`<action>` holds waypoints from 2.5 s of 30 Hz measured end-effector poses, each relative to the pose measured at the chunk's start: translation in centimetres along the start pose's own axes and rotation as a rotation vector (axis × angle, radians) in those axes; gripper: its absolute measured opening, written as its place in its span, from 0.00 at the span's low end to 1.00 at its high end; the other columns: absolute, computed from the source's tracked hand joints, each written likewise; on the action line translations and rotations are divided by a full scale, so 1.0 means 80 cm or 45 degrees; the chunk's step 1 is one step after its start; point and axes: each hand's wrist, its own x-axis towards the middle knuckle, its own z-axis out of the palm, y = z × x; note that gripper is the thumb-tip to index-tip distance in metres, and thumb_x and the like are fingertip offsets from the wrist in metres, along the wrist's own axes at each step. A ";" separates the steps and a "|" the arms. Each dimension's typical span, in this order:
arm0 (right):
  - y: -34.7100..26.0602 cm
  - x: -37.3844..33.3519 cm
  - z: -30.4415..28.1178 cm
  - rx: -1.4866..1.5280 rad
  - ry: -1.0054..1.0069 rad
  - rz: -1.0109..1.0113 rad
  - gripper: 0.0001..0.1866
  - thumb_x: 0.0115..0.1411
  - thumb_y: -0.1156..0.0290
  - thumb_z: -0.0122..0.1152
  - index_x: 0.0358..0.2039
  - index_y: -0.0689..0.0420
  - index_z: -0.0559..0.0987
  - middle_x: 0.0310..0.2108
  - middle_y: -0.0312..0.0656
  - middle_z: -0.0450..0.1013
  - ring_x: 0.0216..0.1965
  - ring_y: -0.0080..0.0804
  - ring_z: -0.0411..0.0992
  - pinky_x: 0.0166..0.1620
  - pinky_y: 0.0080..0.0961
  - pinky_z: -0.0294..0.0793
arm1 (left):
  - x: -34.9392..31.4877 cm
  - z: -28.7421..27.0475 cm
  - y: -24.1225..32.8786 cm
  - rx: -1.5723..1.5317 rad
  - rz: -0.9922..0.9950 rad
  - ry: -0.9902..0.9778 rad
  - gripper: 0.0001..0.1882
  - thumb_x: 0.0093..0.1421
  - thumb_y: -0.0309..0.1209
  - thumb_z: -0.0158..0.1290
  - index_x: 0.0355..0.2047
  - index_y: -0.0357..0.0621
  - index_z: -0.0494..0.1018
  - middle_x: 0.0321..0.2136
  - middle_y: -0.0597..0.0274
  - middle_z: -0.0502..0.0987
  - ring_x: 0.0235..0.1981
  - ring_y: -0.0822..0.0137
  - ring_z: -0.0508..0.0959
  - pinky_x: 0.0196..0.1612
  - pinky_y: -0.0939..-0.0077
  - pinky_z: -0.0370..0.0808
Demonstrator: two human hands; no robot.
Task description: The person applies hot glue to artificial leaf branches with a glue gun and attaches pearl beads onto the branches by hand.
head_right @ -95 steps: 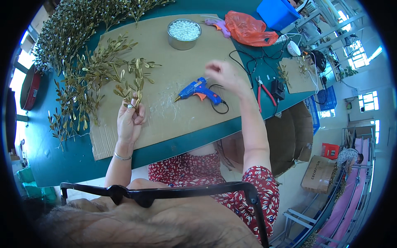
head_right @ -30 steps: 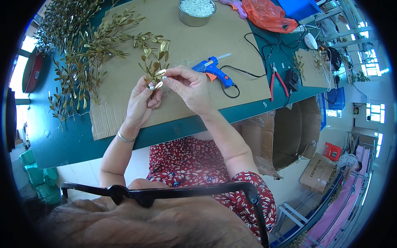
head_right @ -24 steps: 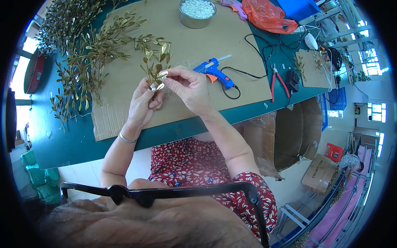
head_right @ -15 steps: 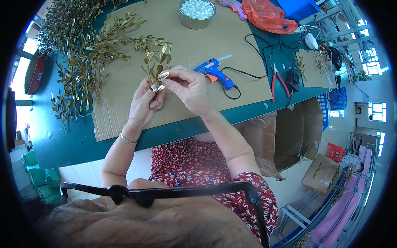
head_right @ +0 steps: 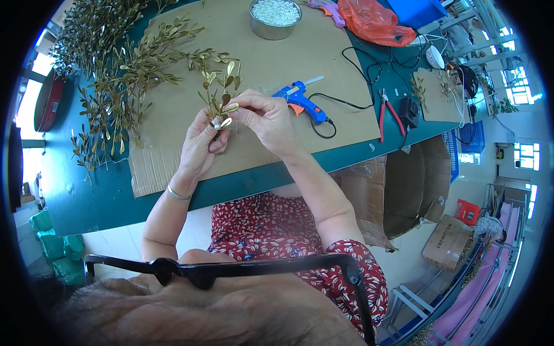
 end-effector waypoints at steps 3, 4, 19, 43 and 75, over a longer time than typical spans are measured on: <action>-0.006 0.002 -0.004 -0.060 -0.033 -0.028 0.07 0.56 0.80 0.59 0.36 0.65 0.79 0.33 0.37 0.74 0.34 0.21 0.71 0.39 0.16 0.70 | 0.001 0.000 0.000 -0.007 0.011 -0.007 0.11 0.66 0.31 0.44 0.48 0.42 0.64 0.22 0.67 0.67 0.16 0.84 0.55 0.18 0.92 0.51; -0.009 0.003 -0.006 -0.061 -0.032 -0.028 0.07 0.56 0.80 0.59 0.36 0.65 0.79 0.33 0.37 0.74 0.34 0.21 0.71 0.39 0.16 0.70 | 0.001 0.000 0.000 0.011 0.008 -0.001 0.12 0.66 0.32 0.44 0.48 0.42 0.64 0.21 0.67 0.67 0.15 0.84 0.55 0.18 0.92 0.51; 0.005 0.003 -0.005 0.118 -0.036 0.050 0.09 0.54 0.82 0.60 0.37 0.64 0.78 0.35 0.37 0.73 0.38 0.21 0.70 0.42 0.17 0.70 | -0.002 0.000 0.004 0.008 -0.035 0.010 0.12 0.66 0.30 0.44 0.48 0.42 0.62 0.22 0.66 0.67 0.15 0.84 0.55 0.18 0.91 0.51; 0.010 -0.005 -0.003 0.562 0.089 0.188 0.11 0.50 0.84 0.62 0.35 0.62 0.77 0.34 0.36 0.74 0.39 0.22 0.72 0.45 0.18 0.71 | 0.001 0.001 0.000 -0.054 -0.058 -0.015 0.10 0.66 0.32 0.45 0.45 0.44 0.63 0.21 0.66 0.67 0.14 0.84 0.54 0.18 0.91 0.51; -0.002 0.002 -0.011 0.119 -0.015 0.095 0.07 0.51 0.84 0.61 0.32 0.65 0.78 0.29 0.31 0.68 0.29 0.13 0.65 0.32 0.11 0.65 | 0.003 -0.003 -0.003 -0.026 -0.068 -0.006 0.10 0.66 0.31 0.45 0.46 0.44 0.64 0.20 0.67 0.68 0.14 0.83 0.54 0.17 0.89 0.50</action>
